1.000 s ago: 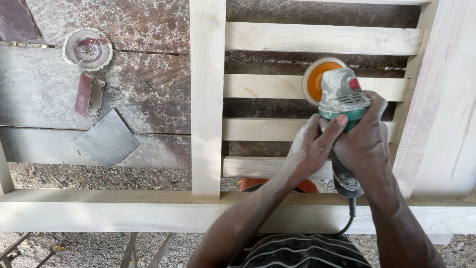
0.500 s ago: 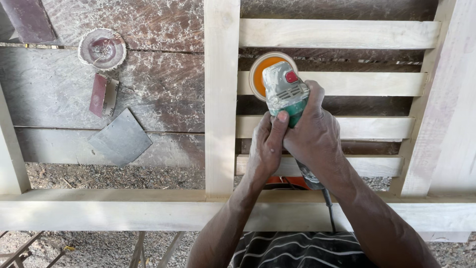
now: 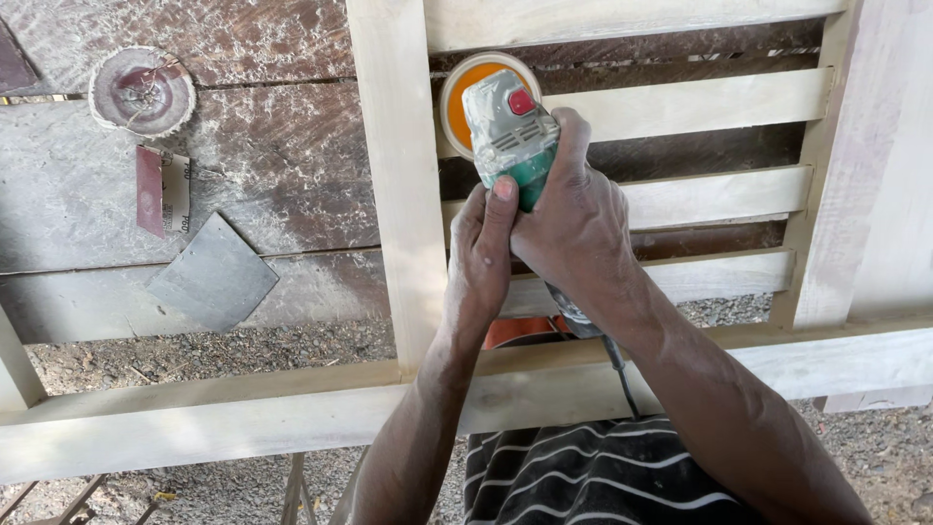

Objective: The person sands a wooden frame with a power sander, moving the tool along the slats and periodically brushing away dust with their hand.

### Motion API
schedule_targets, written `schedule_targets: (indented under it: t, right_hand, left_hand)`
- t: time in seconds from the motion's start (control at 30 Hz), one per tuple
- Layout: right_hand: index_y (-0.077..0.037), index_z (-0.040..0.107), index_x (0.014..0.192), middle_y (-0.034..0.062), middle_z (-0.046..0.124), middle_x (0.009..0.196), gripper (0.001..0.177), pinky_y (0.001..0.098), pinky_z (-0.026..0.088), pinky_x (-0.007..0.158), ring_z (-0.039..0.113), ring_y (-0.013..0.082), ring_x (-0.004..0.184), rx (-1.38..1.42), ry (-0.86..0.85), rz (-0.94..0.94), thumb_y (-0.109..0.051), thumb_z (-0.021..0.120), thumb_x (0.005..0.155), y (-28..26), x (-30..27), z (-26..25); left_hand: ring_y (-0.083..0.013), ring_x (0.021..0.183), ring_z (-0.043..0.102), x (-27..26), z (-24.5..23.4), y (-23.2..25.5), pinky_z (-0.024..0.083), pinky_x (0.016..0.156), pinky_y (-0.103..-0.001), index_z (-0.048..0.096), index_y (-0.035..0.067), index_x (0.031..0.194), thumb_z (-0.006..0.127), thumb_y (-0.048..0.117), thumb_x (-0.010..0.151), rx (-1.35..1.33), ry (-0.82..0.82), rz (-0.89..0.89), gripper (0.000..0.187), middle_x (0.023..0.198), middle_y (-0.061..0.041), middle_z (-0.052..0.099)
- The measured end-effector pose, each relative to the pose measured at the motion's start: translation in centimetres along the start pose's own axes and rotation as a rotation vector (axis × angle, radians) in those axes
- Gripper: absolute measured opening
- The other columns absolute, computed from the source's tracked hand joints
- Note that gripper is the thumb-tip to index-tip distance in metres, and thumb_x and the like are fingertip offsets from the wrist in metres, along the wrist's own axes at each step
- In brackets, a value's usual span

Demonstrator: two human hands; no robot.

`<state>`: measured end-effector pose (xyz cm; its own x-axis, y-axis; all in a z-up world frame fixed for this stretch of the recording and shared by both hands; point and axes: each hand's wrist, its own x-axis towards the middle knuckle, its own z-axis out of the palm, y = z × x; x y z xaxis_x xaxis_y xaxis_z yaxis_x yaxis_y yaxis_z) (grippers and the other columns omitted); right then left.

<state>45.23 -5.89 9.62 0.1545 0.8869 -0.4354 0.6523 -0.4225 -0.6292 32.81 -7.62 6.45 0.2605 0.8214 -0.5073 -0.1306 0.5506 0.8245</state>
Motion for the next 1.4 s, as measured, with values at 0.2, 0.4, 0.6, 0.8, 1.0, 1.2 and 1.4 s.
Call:
schedule_targets:
  t: [0.2, 0.4, 0.6, 0.8, 1.0, 1.2, 1.4]
  right_hand:
    - [0.006, 0.025, 0.140, 0.0254, 0.071, 0.082, 0.079, 0.0509, 0.063, 0.072, 0.076, 0.0406, 0.072, 0.007, 0.015, -0.018, -0.028, 0.077, 0.091, 0.0, 0.3, 0.7]
    - [0.006, 0.024, 0.139, 0.0256, 0.071, 0.083, 0.079, 0.0495, 0.064, 0.070, 0.077, 0.0396, 0.072, 0.025, 0.007, -0.029, -0.027, 0.077, 0.090, -0.2, -0.3, 0.9]
    - [0.005, 0.025, 0.139, 0.0272, 0.071, 0.082, 0.078, 0.0521, 0.063, 0.072, 0.076, 0.0417, 0.072, 0.010, -0.024, 0.010, -0.025, 0.076, 0.087, -0.2, -2.3, 1.2]
    - [0.004, 0.025, 0.140, 0.0278, 0.071, 0.082, 0.076, 0.0539, 0.062, 0.072, 0.075, 0.0431, 0.073, 0.018, -0.019, 0.015, -0.026, 0.074, 0.090, 0.3, -3.2, 1.2]
    - [0.002, 0.026, 0.139, 0.0277, 0.072, 0.090, 0.071, 0.0533, 0.061, 0.075, 0.075, 0.0447, 0.079, 0.024, 0.047, 0.090, -0.024, 0.073, 0.092, 2.3, -2.9, -0.9]
    - [0.002, 0.028, 0.137, 0.0282, 0.072, 0.096, 0.071, 0.0518, 0.062, 0.075, 0.075, 0.0426, 0.080, 0.070, 0.049, 0.092, -0.025, 0.074, 0.090, 1.9, -2.2, -1.3]
    - [0.004, 0.033, 0.134, 0.0310, 0.070, 0.104, 0.068, 0.0483, 0.064, 0.069, 0.075, 0.0407, 0.080, 0.083, -0.017, 0.020, -0.022, 0.075, 0.087, 2.1, -1.5, -1.5]
  left_hand:
    - [-0.0108, 0.085, 0.057, 0.2, -0.6, 0.1, 0.050, 0.073, -0.027, 0.066, -0.005, 0.117, 0.049, 0.056, 0.106, 0.079, 0.029, -0.039, 0.065, 0.094, -0.008, 0.066]
    - [-0.0139, 0.093, 0.064, -0.6, -0.7, 0.5, 0.055, 0.080, -0.029, 0.064, -0.006, 0.122, 0.047, 0.059, 0.103, 0.105, 0.031, -0.086, 0.070, 0.100, -0.011, 0.068]
    - [-0.0209, 0.113, 0.065, -2.6, -0.8, 0.2, 0.054, 0.098, -0.033, 0.058, -0.006, 0.136, 0.047, 0.059, 0.104, 0.085, -0.006, -0.048, 0.074, 0.120, -0.017, 0.070]
    - [-0.0223, 0.118, 0.064, -3.1, -0.1, 0.2, 0.052, 0.102, -0.035, 0.055, -0.005, 0.141, 0.047, 0.058, 0.104, 0.044, -0.017, -0.033, 0.074, 0.126, -0.017, 0.069]
    - [-0.0230, 0.100, 0.067, -1.4, 2.7, -0.8, 0.056, 0.084, -0.036, 0.061, -0.006, 0.132, 0.049, 0.056, 0.102, 0.069, -0.044, -0.144, 0.070, 0.111, -0.018, 0.070]
    - [-0.0199, 0.095, 0.067, -0.9, 2.1, -1.3, 0.056, 0.082, -0.033, 0.063, -0.006, 0.125, 0.045, 0.060, 0.103, 0.179, -0.026, -0.085, 0.072, 0.105, -0.016, 0.071]
    - [-0.0303, 0.091, 0.071, -0.4, 2.4, -1.8, 0.059, 0.074, -0.039, 0.064, -0.008, 0.123, 0.036, 0.061, 0.102, 0.230, 0.033, -0.113, 0.077, 0.102, -0.023, 0.073]
